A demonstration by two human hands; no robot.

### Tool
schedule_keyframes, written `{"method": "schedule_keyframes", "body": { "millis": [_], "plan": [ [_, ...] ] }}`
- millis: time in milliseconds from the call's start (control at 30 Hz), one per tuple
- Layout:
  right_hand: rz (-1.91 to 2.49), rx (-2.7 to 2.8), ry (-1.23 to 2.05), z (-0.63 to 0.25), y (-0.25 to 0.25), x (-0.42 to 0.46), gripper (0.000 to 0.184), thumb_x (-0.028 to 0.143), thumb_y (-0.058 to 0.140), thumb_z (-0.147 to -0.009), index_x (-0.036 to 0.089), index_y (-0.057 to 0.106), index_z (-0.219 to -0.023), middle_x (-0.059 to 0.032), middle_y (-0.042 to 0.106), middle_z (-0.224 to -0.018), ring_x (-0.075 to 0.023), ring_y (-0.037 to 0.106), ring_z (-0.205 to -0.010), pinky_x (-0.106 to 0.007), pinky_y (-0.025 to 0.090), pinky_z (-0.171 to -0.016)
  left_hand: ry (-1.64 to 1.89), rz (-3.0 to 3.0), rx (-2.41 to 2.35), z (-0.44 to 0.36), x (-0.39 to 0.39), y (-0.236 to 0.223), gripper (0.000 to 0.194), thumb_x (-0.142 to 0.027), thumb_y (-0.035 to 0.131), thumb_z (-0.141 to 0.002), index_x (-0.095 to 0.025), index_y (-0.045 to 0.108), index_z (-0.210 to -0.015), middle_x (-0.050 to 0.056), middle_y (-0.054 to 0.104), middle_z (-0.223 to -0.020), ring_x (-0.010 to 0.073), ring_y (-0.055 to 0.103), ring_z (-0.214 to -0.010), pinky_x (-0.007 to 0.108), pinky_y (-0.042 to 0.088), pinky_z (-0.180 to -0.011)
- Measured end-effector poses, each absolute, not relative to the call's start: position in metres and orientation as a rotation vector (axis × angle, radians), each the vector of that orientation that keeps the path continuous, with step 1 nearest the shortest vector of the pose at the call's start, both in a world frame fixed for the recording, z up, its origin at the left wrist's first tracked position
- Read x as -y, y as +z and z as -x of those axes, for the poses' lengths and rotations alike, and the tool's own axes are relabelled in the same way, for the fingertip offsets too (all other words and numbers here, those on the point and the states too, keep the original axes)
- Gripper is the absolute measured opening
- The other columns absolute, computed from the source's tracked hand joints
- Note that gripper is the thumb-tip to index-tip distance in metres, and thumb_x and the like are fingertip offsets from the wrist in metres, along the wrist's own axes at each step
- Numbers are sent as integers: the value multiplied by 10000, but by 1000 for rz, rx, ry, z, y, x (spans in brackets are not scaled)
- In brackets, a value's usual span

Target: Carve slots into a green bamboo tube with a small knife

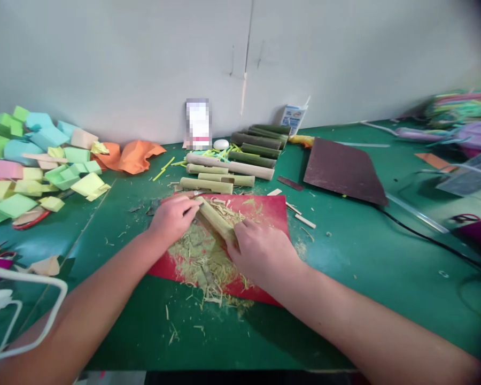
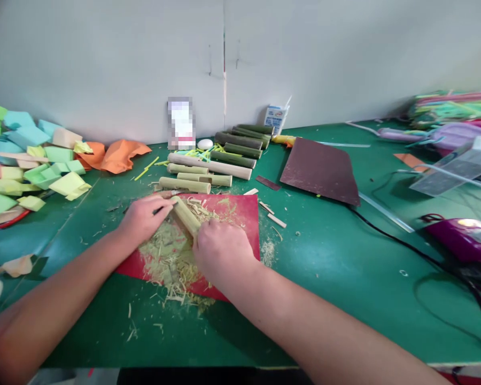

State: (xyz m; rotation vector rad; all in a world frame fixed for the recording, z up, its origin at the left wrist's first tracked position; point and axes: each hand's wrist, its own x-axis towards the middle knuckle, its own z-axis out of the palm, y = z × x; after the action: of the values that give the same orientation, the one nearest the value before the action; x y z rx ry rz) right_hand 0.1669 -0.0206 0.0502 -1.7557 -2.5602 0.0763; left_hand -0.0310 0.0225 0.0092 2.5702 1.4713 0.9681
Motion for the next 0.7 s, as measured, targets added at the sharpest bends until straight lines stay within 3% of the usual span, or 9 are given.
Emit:
{"method": "schedule_keyframes", "body": {
  "millis": [167,300,433,567,700],
  "plan": [
    [1726,2562,74,-167,50,20,264,296,416,-874,155,626,-800,-80,644,-776,-193,629,-669,-259,358,-498,775,-2611,-1353,30,-19,11,262,-244,488,-877,-201,648,-1081,52,675,-873,157,633,-787,283,515,-729],
    [1747,2535,80,-168,49,20,267,288,412,-869,156,625,-779,-79,651,-793,-206,631,-671,-263,369,-503,952,-2600,-1487,31,-20,11,236,-247,488,-877,-168,683,-985,75,680,-918,186,632,-872,325,505,-812],
    [1745,2558,128,-168,51,19,250,291,420,-861,155,617,-786,-80,647,-777,-202,630,-671,-261,378,-514,822,-2657,-1321,31,-23,10,253,-241,486,-878,-185,657,-1057,63,680,-891,160,637,-806,289,519,-771],
    [1763,2550,143,-169,52,18,268,288,394,-868,152,616,-805,-99,650,-820,-209,632,-691,-268,385,-516,982,-2627,-1468,31,-25,10,238,-248,481,-879,-184,680,-992,69,682,-917,180,635,-864,318,513,-808],
    [1740,2545,155,-169,52,19,251,293,415,-859,150,617,-816,-89,645,-777,-212,634,-692,-261,396,-529,803,-2657,-1330,29,-21,11,261,-239,485,-879,-191,649,-1076,61,680,-876,161,638,-792,282,521,-728]
  ]
}}
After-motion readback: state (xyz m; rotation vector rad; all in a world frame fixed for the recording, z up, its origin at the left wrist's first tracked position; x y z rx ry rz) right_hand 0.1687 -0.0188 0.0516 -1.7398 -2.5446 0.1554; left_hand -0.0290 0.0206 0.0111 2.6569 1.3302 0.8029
